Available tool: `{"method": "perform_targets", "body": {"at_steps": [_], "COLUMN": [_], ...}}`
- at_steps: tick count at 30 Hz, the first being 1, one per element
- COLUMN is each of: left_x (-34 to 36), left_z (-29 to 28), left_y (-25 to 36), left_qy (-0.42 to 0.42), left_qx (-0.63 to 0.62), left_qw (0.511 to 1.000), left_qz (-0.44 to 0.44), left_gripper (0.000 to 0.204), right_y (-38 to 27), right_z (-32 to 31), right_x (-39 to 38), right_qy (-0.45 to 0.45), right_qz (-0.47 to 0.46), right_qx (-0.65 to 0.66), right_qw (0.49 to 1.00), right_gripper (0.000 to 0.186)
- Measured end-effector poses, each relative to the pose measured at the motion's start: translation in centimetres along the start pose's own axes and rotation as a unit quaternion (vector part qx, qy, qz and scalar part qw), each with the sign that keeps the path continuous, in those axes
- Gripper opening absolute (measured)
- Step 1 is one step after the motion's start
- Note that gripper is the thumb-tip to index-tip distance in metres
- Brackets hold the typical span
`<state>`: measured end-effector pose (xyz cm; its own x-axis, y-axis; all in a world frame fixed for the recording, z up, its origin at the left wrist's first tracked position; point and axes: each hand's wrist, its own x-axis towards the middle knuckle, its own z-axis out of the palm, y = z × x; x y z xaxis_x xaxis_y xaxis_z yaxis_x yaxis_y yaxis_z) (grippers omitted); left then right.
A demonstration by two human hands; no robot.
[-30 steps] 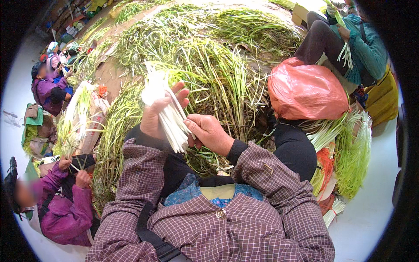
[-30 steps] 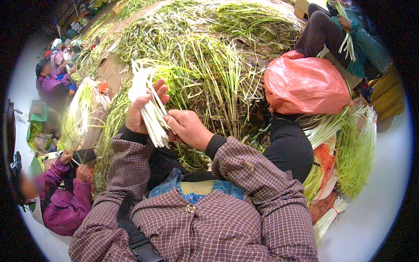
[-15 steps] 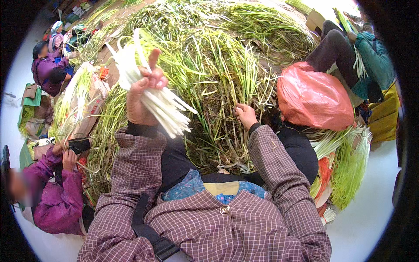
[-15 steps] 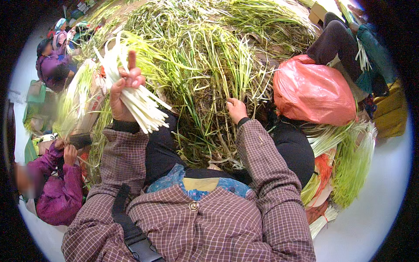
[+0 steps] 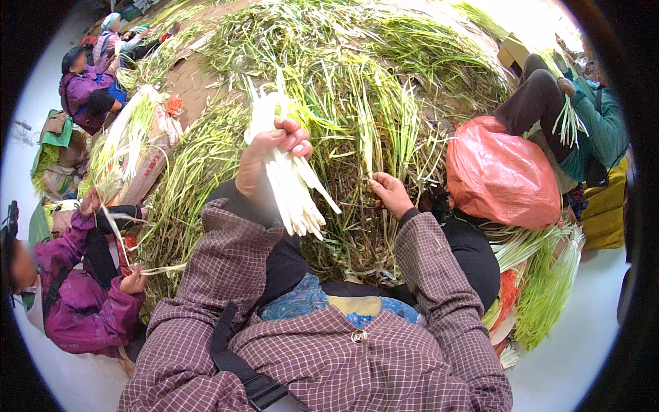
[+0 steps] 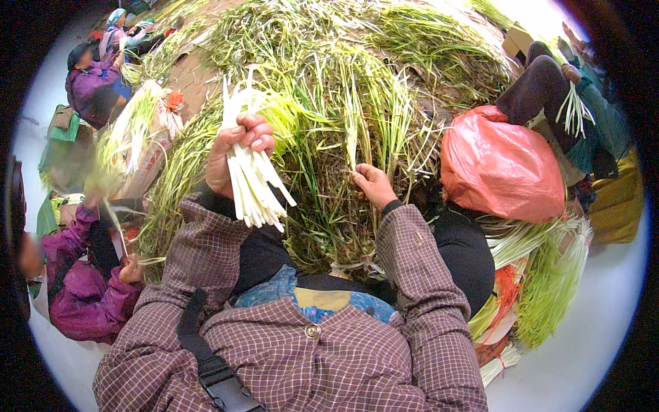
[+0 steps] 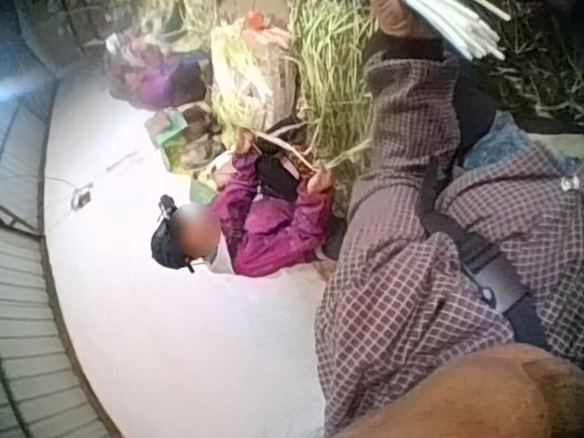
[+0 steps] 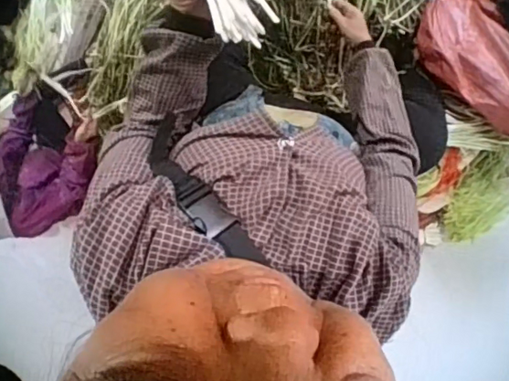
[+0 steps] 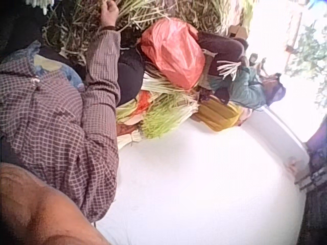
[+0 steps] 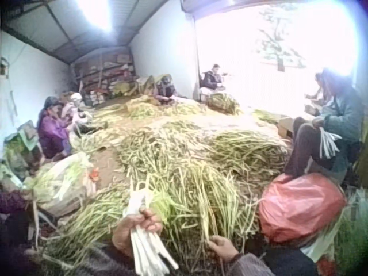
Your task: The person sits on the floor and repeatedly strips the green leafy tops from white vegetable stalks by hand. The cleaned white stalks are gathered into a bundle in the left hand while the green waste is discarded onto a large pile on the floor.
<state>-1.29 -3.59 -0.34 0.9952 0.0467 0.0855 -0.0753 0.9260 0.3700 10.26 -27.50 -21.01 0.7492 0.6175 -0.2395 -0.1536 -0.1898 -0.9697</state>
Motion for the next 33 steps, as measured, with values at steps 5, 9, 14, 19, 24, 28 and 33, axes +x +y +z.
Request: {"method": "perform_targets", "body": {"at_steps": [5, 9, 14, 19, 24, 28, 33], "left_x": [-0.2, -0.3, -0.4, -0.7, -1.1, -0.8, -0.9], "left_z": [0.3, -1.4, 0.2, -0.1, -1.3, -1.0, -1.5], "left_y": [-0.8, -1.2, -3.3, -5.8, -7.0, -7.8, -7.8], "left_qy": [0.107, 0.072, 0.124, 0.154, 0.162, 0.206, 0.194], "left_qx": [0.018, 0.06, 0.218, 0.314, 0.44, 0.408, 0.407], "left_qw": [0.994, 0.996, 0.967, 0.936, 0.883, 0.888, 0.891], "left_qz": [0.005, -0.014, -0.035, -0.035, -0.038, -0.045, -0.05], "left_gripper": [0.02, 0.018, 0.017, 0.017, 0.018, 0.022, 0.024], "right_y": [-5.1, -6.5, -6.2, -6.8, -10.0, -11.7, -11.6], "right_z": [0.1, 1.0, 1.7, 2.1, 2.6, 3.8, 4.2], "right_x": [-4.6, -5.8, -6.3, -8.0, -8.9, -9.6, -9.4], "right_qy": [-0.038, -0.012, 0.022, 0.055, 0.036, -0.01, 0.007], "right_qz": [0.017, -0.012, -0.163, -0.171, -0.222, -0.273, -0.212], "right_qx": [0.127, 0.096, -0.022, -0.055, -0.12, -0.125, -0.165], "right_qw": [0.991, 0.995, 0.986, 0.982, 0.967, 0.954, 0.963], "right_gripper": [0.021, 0.019, 0.017, 0.016, 0.021, 0.02, 0.023]}}
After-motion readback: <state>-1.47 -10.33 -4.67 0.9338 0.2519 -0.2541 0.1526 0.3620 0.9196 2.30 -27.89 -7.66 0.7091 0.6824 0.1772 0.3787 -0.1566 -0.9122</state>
